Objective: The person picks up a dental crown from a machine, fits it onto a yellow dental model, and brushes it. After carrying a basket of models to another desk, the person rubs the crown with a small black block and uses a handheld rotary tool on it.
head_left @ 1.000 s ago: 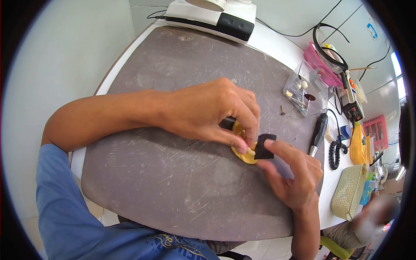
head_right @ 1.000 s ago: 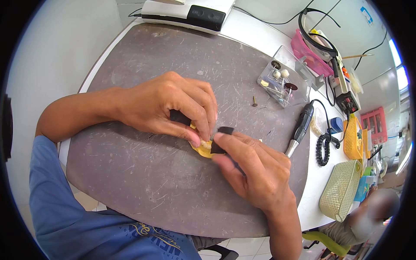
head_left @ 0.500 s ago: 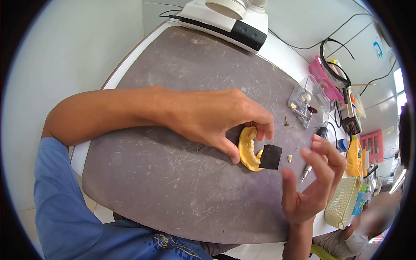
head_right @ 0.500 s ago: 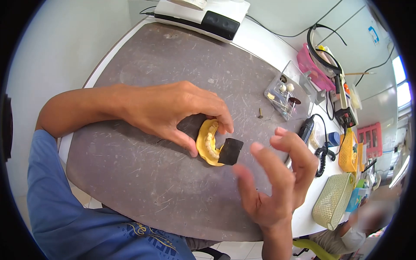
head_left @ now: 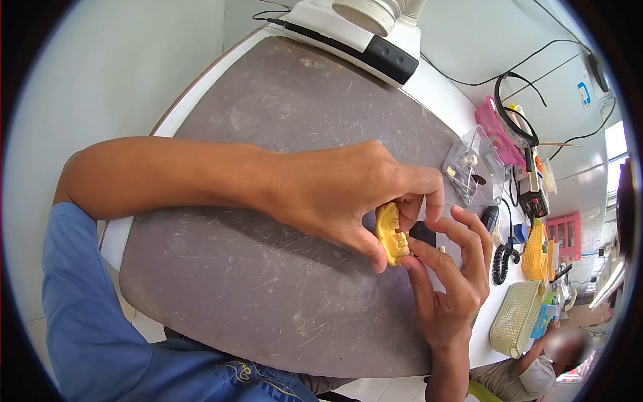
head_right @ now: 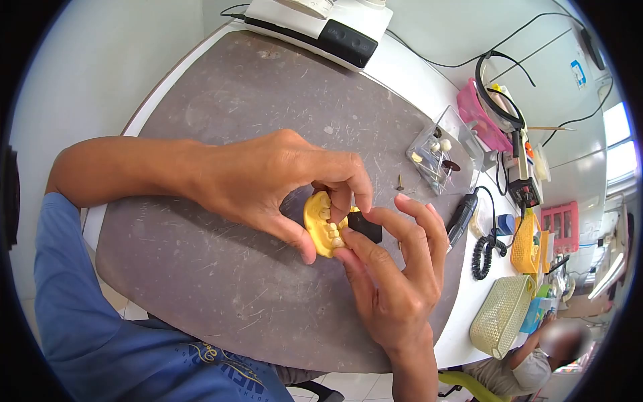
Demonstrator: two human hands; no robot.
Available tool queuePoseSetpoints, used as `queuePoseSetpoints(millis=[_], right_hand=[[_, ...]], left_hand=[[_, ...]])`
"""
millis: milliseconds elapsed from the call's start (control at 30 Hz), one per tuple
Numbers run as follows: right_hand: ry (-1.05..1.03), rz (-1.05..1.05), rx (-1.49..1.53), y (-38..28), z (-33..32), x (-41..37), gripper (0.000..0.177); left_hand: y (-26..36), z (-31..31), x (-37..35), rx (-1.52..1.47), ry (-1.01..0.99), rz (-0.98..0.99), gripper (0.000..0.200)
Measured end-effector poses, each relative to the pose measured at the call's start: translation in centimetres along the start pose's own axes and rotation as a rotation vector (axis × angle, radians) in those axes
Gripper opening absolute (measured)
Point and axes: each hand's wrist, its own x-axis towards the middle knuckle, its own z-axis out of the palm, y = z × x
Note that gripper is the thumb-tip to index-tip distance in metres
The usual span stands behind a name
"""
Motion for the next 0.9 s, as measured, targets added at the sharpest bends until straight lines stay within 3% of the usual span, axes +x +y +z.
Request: queuePoseSetpoints(millis=[633,900], right_hand=[[-0.008,0.060,0.169,0.19,0.09,0.21,0.017],[0.021,0.042,0.129,-0.04,0.33,-0.30,0.015]], left_hand=[[-0.59,0.16,0.06,0.007,0.011,0.097,0.042],[-0.67,0.10,0.11,-0.017,-0.014,0.045,0.040]])
